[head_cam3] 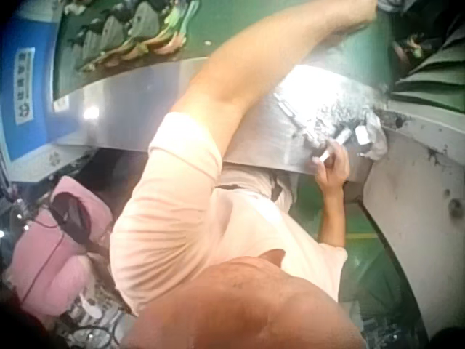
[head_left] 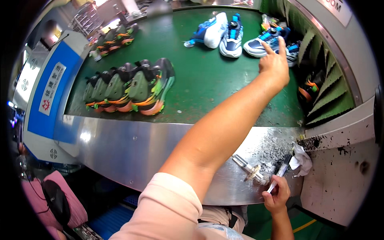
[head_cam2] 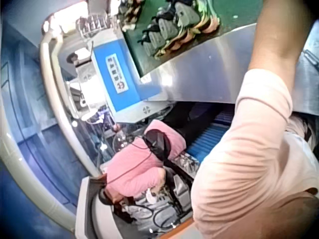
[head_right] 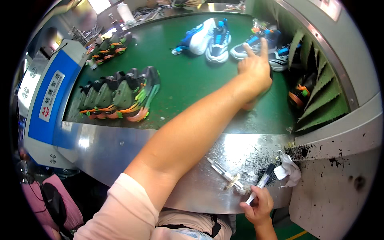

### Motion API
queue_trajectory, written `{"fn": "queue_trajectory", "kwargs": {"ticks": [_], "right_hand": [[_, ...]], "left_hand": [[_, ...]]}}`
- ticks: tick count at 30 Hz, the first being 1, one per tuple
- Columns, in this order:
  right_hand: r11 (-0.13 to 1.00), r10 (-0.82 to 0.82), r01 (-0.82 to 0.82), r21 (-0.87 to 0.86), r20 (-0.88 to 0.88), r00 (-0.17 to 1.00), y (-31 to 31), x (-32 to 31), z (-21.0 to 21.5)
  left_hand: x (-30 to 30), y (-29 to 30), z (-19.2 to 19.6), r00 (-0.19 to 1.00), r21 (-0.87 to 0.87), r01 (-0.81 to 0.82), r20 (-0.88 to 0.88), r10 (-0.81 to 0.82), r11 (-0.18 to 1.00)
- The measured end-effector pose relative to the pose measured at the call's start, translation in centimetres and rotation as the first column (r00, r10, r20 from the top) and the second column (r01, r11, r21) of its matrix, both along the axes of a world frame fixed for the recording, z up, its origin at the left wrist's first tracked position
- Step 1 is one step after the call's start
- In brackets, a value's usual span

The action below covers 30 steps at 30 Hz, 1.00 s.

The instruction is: The person applies a liquid substance along the seams and edges of a shoe using a syringe, repeatedly picking up shoes from an assembly line and placing them back after treatment.

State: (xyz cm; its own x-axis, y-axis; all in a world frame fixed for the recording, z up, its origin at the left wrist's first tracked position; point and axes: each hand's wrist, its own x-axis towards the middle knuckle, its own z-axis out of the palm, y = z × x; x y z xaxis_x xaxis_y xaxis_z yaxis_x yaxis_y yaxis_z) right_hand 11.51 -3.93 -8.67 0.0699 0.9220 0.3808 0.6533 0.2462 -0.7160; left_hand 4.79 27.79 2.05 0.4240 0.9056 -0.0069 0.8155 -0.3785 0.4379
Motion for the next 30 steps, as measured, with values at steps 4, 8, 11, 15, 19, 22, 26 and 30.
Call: {"fn": "queue_trajectory", "kwargs": {"ticks": [4, 8, 11, 15, 19, 22, 26, 30], "right_hand": [[1.0, 0.026, -0.026, -0.006, -0.014, 1.0, 1.1, 0.2, -1.0], [0.999, 0.046, -0.046, -0.004, 0.005, 0.999, 1.5, 0.4, -2.1], [1.0, 0.007, -0.007, 0.003, -0.033, 0.999, 2.4, 2.1, -2.8], [0.996, 0.052, -0.054, -0.067, -0.043, 0.998, 4.6, 0.9, -2.8], [0.985, 0.084, -0.096, -0.142, -0.088, 0.993, 7.7, 0.5, -1.8], [0.972, 0.062, -0.095, -0.214, -0.156, 0.986, 10.4, 1.8, -1.5], [0.95, 0.027, -0.101, -0.295, -0.243, 0.97, 11.9, 2.3, -1.3], [0.946, -0.027, -0.083, -0.312, -0.333, 0.943, 11.9, 3.8, -1.7]], "left_hand": [[-7.6, -1.5, -2.3, 0.918, 0.182, 0.008, 0.388, -0.079, 0.983], [-21.8, -4.6, -6.5, 0.953, 0.779, -0.241, 0.302, -0.01, 0.579], [-26.5, -5.6, -8.1, 0.791, 0.683, -0.611, 0.505, 0.345, 0.4], [-29.5, -4.0, -11.4, 0.459, -0.126, -0.603, 0.753, 0.472, 0.788], [-29.3, -3.8, -11.5, 0.649, 0.039, -0.594, 0.613, 0.45, 0.804], [-28.9, -6.4, -12.0, 0.611, -0.044, -0.539, 0.667, 0.426, 0.841], [-31.9, -12.6, -10.6, 0.57, -0.233, -0.361, 0.711, 0.411, 0.903], [-35.0, -16.0, -7.5, 0.836, -0.207, -0.149, 0.495, 0.235, 0.967]]}}
